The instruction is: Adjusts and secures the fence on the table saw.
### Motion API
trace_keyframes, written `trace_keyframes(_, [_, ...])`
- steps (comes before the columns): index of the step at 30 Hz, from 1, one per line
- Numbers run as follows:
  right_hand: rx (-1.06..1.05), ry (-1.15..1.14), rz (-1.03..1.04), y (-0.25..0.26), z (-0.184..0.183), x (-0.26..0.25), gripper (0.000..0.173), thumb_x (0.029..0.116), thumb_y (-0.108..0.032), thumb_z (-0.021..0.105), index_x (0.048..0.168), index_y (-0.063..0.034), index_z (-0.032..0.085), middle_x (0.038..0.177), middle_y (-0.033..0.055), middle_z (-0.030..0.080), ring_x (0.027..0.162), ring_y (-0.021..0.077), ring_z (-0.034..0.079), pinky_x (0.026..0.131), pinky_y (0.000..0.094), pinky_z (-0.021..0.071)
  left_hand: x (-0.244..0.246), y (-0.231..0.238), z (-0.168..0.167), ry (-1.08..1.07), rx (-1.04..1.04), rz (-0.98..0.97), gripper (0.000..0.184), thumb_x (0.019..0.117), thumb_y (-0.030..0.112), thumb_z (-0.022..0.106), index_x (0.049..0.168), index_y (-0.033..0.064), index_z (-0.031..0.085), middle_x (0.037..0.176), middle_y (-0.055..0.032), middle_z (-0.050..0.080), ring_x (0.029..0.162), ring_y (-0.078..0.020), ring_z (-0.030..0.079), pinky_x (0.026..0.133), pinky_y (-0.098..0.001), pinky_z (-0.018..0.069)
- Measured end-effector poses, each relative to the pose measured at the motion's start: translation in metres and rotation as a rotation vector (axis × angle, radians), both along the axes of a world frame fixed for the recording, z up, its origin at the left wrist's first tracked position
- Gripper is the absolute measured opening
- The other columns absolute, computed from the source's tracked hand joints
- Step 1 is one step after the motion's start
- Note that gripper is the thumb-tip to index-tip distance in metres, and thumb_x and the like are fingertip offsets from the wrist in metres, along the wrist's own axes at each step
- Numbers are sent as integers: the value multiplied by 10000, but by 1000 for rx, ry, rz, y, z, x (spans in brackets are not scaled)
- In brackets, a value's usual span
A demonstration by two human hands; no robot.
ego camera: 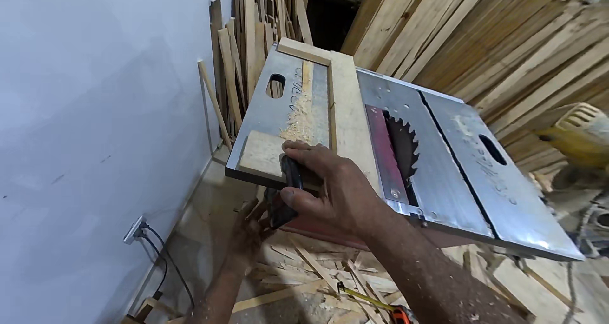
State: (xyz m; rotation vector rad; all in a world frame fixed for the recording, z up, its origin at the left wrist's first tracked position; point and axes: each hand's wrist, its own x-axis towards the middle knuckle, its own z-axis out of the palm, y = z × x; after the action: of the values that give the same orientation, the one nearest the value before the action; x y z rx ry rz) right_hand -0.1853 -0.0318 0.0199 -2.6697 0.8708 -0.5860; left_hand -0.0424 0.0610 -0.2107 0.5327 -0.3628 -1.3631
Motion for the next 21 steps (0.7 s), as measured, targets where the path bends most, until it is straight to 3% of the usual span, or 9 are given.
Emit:
trace_keyframes(1, [-8,-1,-1,0,0,0,680,922,-611,580,1381,-112,640,1443,35,612,1355,160,555,1167,467,424,-4,1,0,24,37,13,708,883,265,790,1457,30,450,1367,-195,623,1135,-342,685,928,-513,590])
trace_keyframes(2, [-16,-1,-2,0,0,0,675,924,-600,580,1379,-105,640,1446,41,609,1357,167,553,1165,463,421,-9,0,3,27,88,44,554,950,173,682,1430,-10,475,1355,-206,626,1118,-331,693,922,-501,597])
trace_keyframes(4, [-20,7,0,0,0,0,673,934,-601,556,1384,-106,636,1457,41,601,1369,167,543,1178,467,412,-16,-6,3,-2,131,98,404,1068,224,480,1382,-29,513,1303,-193,646,1104,-302,693,936,-496,591])
trace_keyframes(7, [-21,11,4,0,-1,-1,680,941,-617,532,1384,-111,638,1454,33,604,1361,162,552,1176,473,418,-21,-19,-1,-32,102,163,455,1119,326,278,1412,47,487,1213,-120,662,1078,-232,677,960,-483,569])
trace_keyframes(11, [-44,3,15,-1,-2,0,678,950,-618,515,1372,-103,645,1436,33,619,1340,159,569,1164,461,428,-17,-36,12,-27,198,179,392,1126,331,266,1160,104,583,874,-24,649,795,-140,667,749,-357,605])
trace_keyframes(14, [-45,-15,4,0,-3,0,679,946,-608,526,1376,-94,640,1436,42,618,1339,166,570,1165,471,425,1,-50,26,-104,267,-16,403,1123,329,313,1029,104,634,773,-25,650,656,-114,636,609,-282,566])
trace_keyframes(17, [-53,-12,-3,1,-2,1,684,940,-601,528,1383,-91,634,1459,50,600,1350,176,562,1162,472,421,20,-63,47,-165,422,-249,304,1111,264,380,977,86,587,692,-27,592,561,-110,591,519,-260,533])
trace_keyframes(19, [-49,-15,-4,0,-4,1,680,941,-616,530,1377,-108,643,1454,35,606,1340,164,569,1150,464,440,32,-71,56,-189,547,-393,363,1096,268,401,809,101,549,590,-6,518,458,-84,502,436,-227,468])
trace_keyframes(21, [-40,-24,-12,0,-4,1,672,939,-612,537,1369,-108,647,1441,28,615,1330,156,576,1152,462,442,46,-76,54,-182,607,-512,402,1087,288,401,734,120,499,557,10,477,415,-63,454,396,-199,426])
